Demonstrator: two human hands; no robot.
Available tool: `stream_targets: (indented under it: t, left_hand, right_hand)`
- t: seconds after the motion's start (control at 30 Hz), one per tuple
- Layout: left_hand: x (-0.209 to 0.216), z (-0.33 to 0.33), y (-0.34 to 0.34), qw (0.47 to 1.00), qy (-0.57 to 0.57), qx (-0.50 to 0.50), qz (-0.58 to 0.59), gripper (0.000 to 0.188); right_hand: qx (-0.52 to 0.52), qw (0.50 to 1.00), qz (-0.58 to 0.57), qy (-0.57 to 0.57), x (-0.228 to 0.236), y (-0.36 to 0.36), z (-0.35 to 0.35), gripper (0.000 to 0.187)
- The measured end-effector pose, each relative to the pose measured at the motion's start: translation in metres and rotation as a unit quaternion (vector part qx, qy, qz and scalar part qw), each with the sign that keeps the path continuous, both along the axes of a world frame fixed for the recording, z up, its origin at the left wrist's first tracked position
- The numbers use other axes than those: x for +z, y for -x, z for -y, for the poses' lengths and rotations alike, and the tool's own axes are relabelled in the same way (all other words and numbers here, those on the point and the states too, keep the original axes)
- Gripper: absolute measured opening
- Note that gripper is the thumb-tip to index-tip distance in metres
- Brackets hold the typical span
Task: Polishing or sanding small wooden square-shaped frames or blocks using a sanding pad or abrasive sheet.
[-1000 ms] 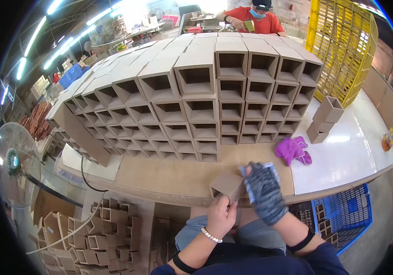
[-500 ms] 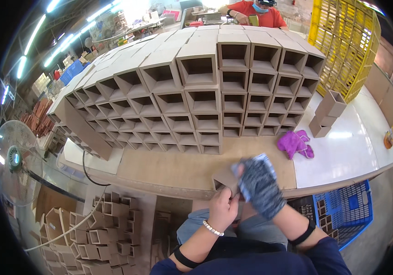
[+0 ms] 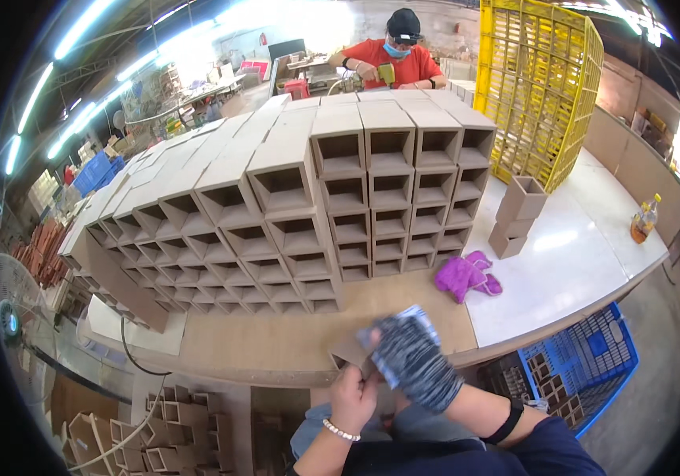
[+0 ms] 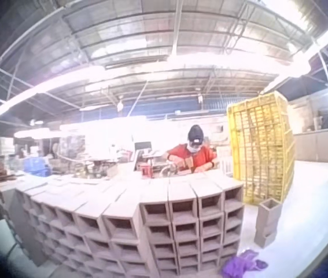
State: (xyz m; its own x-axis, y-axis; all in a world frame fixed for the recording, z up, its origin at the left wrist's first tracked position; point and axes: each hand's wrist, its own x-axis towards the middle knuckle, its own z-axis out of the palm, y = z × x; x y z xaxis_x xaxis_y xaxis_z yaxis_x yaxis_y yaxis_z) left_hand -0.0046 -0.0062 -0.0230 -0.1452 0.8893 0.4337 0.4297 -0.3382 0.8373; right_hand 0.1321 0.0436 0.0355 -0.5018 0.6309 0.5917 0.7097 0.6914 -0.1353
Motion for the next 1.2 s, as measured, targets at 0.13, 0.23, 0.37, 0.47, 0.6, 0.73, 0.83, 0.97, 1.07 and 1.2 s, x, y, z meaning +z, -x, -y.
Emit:
stream_targets:
  t: [0.13, 0.23, 0.37, 0.47, 0.6, 0.73, 0.83, 0.97, 1.07, 1.2]
  left_hand:
    - [0.016, -0.002, 0.004, 0.999, 0.046, -0.005, 0.027, 0.016]
    - [0.028, -0.008, -0.002, 0.998, 0.06, -0.007, -0.031, 0.018]
    - [0.008, -0.012, 0.0, 1.0, 0.004, 0.006, 0.005, 0.018]
    - [0.009, -0.012, -0.001, 0.999, -0.002, -0.014, 0.036, 0.016]
    - [0.015, -0.012, -0.003, 0.999, 0.03, -0.011, -0.003, 0.016]
    - [0.02, -0.008, 0.0, 1.0, -0.004, -0.005, -0.016, 0.015]
    - [0.027, -0.006, -0.008, 0.998, 0.034, -0.027, -0.034, 0.013]
    - [0.019, -0.009, 0.0, 0.999, 0.014, -0.01, -0.033, 0.013]
    - [0.018, -0.006, 0.002, 0.999, -0.016, -0.014, -0.045, 0.014]
    - [0.023, -0.007, -0.002, 0.998, 0.014, -0.021, -0.057, 0.013]
  right_hand:
    - [-0.018, 0.985, 0.107, 0.137, 0.015, 0.004, -0.035, 0.025]
    - [-0.109, 0.993, 0.03, -0.043, -0.027, -0.037, -0.053, 0.024]
    - [0.074, 0.996, 0.054, 0.0, 0.006, 0.007, 0.003, 0.024]
    - [-0.023, 0.995, 0.071, 0.071, -0.014, -0.005, -0.027, 0.028]
    - [-0.022, 0.998, -0.021, 0.063, -0.003, -0.01, -0.022, 0.028]
    - [0.034, 0.986, 0.046, 0.157, 0.024, 0.011, -0.014, 0.032]
    - [-0.122, 0.988, 0.078, 0.062, -0.028, -0.035, -0.043, 0.037]
    - [0.013, 0.984, 0.125, 0.127, 0.003, 0.009, -0.002, 0.034]
    - [0.034, 0.989, 0.049, 0.137, 0.016, 0.01, -0.02, 0.03]
    - [-0.043, 0.999, 0.001, 0.003, -0.012, -0.009, -0.034, 0.022]
